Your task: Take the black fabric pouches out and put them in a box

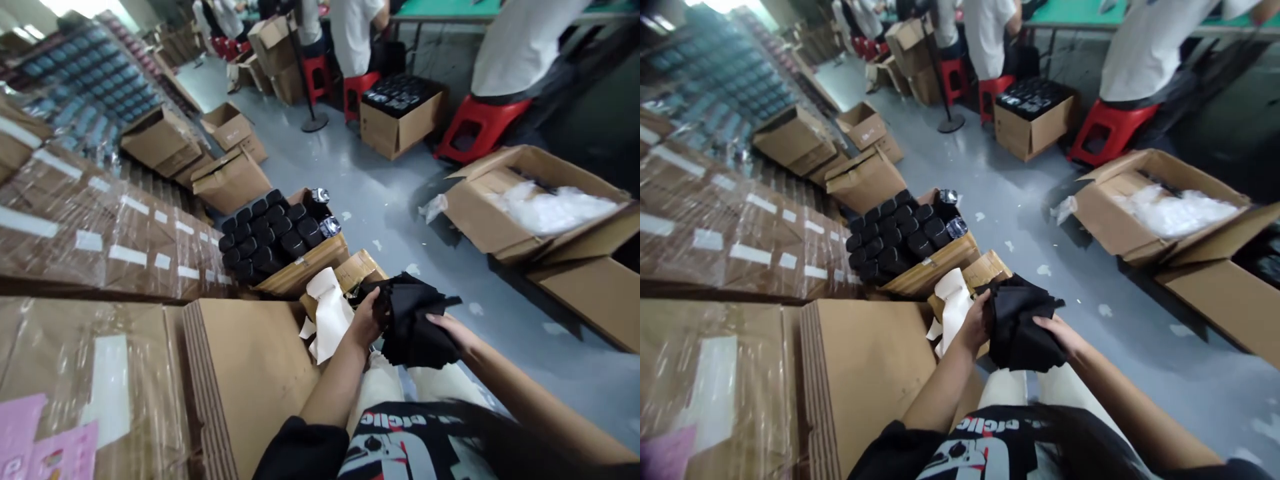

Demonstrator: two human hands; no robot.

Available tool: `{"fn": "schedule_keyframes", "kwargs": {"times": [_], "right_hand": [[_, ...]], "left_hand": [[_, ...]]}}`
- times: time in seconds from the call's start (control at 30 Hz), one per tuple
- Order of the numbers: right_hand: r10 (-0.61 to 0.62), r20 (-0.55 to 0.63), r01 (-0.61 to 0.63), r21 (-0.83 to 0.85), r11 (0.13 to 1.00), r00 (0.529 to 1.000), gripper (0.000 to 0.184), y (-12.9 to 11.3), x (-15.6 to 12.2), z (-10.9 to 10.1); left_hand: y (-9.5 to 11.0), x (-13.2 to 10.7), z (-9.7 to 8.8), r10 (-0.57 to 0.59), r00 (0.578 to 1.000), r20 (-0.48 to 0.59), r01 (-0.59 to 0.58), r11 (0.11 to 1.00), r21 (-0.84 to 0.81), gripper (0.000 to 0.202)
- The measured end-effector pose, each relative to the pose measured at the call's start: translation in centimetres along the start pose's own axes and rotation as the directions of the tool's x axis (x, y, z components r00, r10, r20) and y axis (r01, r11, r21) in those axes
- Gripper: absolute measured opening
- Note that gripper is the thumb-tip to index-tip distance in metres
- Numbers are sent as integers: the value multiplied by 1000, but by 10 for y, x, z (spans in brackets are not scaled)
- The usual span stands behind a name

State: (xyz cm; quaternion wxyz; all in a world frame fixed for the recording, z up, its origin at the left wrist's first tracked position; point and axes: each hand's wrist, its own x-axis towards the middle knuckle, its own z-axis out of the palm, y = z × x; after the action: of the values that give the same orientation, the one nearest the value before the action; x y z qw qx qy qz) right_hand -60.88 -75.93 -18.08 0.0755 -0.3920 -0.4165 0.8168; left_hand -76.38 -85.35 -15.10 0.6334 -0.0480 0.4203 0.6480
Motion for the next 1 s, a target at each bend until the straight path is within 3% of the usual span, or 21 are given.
{"fn": "schedule_keyframes", "kwargs": {"times": [0.13, 0.3, 0.4, 0.5, 0.67, 0.77, 0.9, 1.0], "right_hand": [[68, -94, -56, 120, 991, 993, 28, -26, -32, -16], [50, -167, -7, 246, 969, 985, 24, -45, -68, -58], [-68, -237, 131, 260, 957, 969, 29, -52, -87, -93], [-196, -330, 280, 229, 932, 923, 37, -59, -102, -133], [-358, -403, 425, 88, 901, 842, 42, -72, -106, -195], [-410, -406, 451, 6, 892, 816, 45, -89, -99, -223], [-458, -349, 473, -48, 880, 817, 62, -123, -86, -253], [-478, -470, 467, -149, 872, 742, 78, -149, -81, -280]], "left_hand": [[-4, -9, 34, -8, 984, 177, -2, 998, 59, 51], [-24, 2, 95, -31, 957, 288, -67, 944, 324, 61], [-49, 20, 136, -60, 968, 243, -74, 859, 507, 64], [-79, 44, 175, -74, 982, 173, -55, 768, 639, 63], [-115, 78, 234, 19, 984, 174, -147, 634, 759, 60], [-119, 98, 262, -19, 980, 200, -140, 653, 744, 57], [-106, 140, 290, -79, 972, 219, -101, 704, 703, 63], [-86, 176, 314, -110, 956, 272, -108, 730, 675, 60]]}}
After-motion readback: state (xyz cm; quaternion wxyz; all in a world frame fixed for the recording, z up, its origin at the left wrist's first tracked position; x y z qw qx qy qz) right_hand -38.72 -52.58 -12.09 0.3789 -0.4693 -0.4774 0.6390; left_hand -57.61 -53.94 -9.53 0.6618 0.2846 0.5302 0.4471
